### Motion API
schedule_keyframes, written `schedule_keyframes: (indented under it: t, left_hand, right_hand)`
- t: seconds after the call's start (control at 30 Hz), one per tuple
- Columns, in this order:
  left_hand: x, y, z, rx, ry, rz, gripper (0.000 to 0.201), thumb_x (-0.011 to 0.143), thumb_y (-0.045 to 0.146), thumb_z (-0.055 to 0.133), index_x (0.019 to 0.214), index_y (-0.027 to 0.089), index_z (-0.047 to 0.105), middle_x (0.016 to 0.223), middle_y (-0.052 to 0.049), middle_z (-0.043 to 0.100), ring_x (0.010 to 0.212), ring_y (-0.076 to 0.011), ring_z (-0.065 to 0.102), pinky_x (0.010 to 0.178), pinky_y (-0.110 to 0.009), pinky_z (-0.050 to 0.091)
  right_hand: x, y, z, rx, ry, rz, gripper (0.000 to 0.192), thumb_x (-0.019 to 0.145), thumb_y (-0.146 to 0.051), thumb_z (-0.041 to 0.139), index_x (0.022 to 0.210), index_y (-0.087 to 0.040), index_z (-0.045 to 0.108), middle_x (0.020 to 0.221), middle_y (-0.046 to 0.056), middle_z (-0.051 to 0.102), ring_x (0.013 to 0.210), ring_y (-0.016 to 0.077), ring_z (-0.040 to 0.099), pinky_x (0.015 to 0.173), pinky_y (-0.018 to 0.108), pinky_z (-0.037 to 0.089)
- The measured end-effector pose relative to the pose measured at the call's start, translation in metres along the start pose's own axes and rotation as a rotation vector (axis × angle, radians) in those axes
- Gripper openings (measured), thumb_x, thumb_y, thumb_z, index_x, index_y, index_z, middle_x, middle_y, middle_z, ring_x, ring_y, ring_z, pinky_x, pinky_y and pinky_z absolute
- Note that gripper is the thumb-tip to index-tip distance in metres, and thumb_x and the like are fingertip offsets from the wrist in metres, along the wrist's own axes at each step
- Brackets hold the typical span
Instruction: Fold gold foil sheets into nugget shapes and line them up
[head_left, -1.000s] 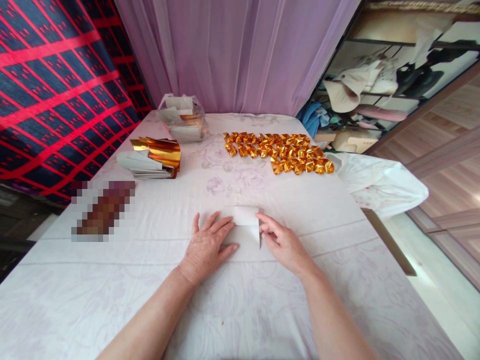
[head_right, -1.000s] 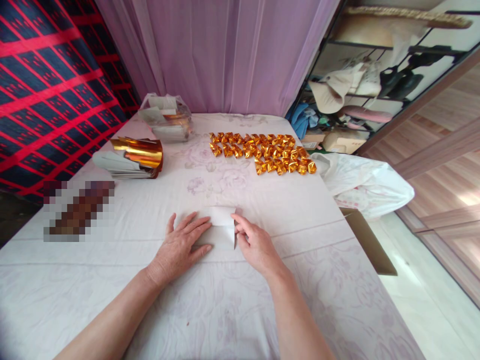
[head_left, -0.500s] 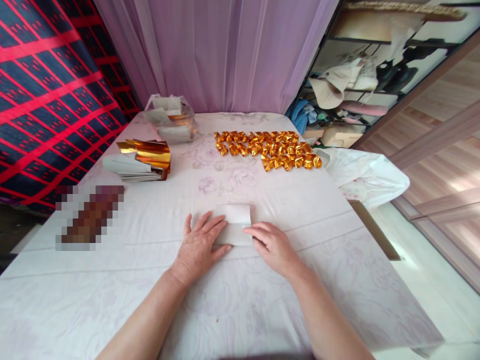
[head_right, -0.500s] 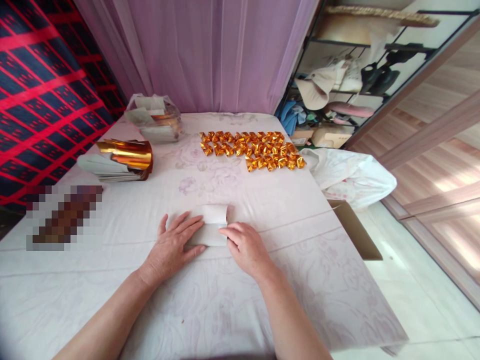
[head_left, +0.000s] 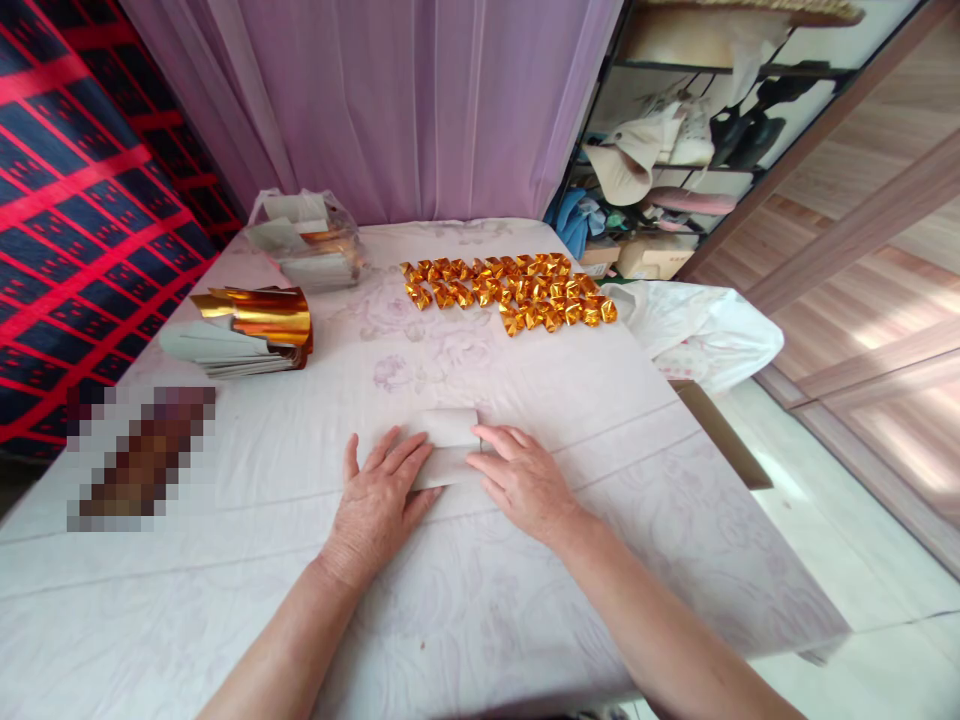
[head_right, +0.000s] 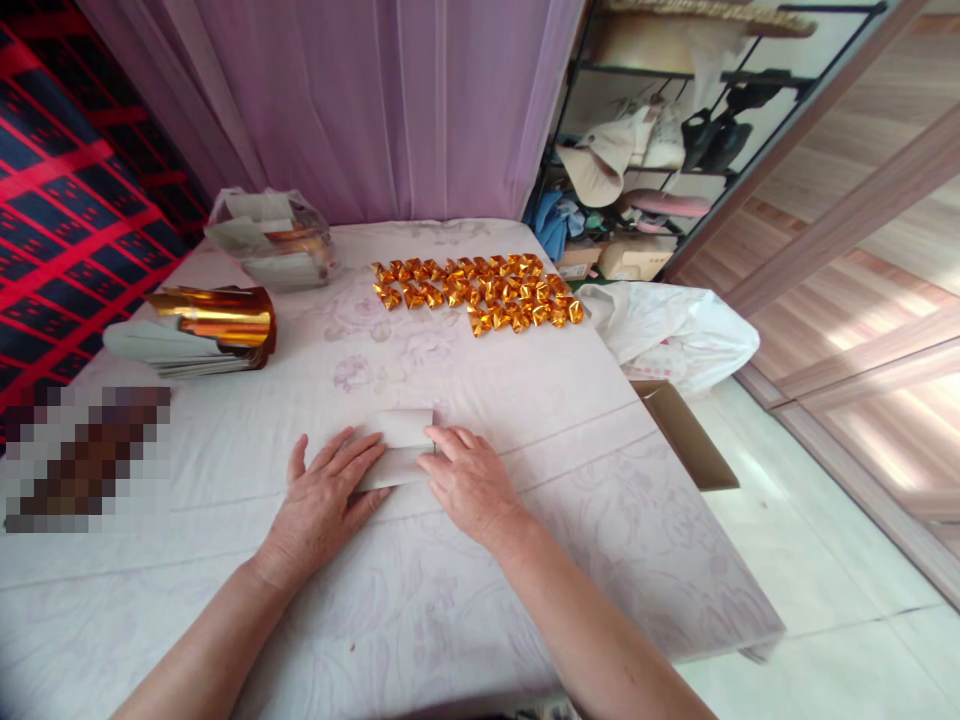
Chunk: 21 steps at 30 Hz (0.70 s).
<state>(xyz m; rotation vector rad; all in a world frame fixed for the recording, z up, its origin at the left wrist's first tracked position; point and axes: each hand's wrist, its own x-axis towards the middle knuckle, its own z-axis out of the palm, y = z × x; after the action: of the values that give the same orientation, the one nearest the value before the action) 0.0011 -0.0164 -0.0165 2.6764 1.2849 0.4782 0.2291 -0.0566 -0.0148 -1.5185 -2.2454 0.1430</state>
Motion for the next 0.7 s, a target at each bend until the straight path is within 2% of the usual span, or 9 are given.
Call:
schedule_keyframes:
  t: [0.2, 0.47, 0.7]
  left_hand:
    - [0.000, 0.002, -0.003, 0.059, 0.030, 0.042, 0.037, 0.093, 0.031, 0.052, 0.128, 0.025, 0.062, 0.133, -0.008, 0.063, 0.131, -0.0370, 0.049, 0.114, -0.067, 0.006]
    - [-0.010, 0.005, -0.009, 0.139, 0.047, 0.060, 0.036, 0.096, 0.032, 0.044, 0.123, 0.025, 0.066, 0.127, -0.009, 0.067, 0.124, -0.0368, 0.055, 0.113, -0.066, 0.007]
    - [-0.016, 0.000, -0.007, 0.101, 0.049, 0.048, 0.040, 0.097, 0.043, 0.042, 0.127, 0.025, 0.062, 0.130, -0.010, 0.065, 0.123, -0.0347, 0.057, 0.114, -0.063, 0.007]
  right_hand:
    - [0.001, -0.003, -0.001, -0.036, -0.056, -0.049, 0.019, 0.091, -0.029, 0.063, 0.108, -0.021, 0.069, 0.125, 0.009, 0.065, 0.116, 0.0262, 0.055, 0.094, 0.043, 0.048]
    - [0.008, 0.001, -0.001, -0.045, -0.049, -0.138, 0.015, 0.095, -0.031, 0.058, 0.096, -0.022, 0.070, 0.118, 0.004, 0.069, 0.110, 0.0219, 0.058, 0.091, 0.039, 0.046]
    - [0.009, -0.001, 0.004, 0.021, 0.010, -0.103, 0.020, 0.095, -0.037, 0.058, 0.094, -0.022, 0.071, 0.117, 0.003, 0.070, 0.112, 0.0210, 0.058, 0.091, 0.038, 0.044]
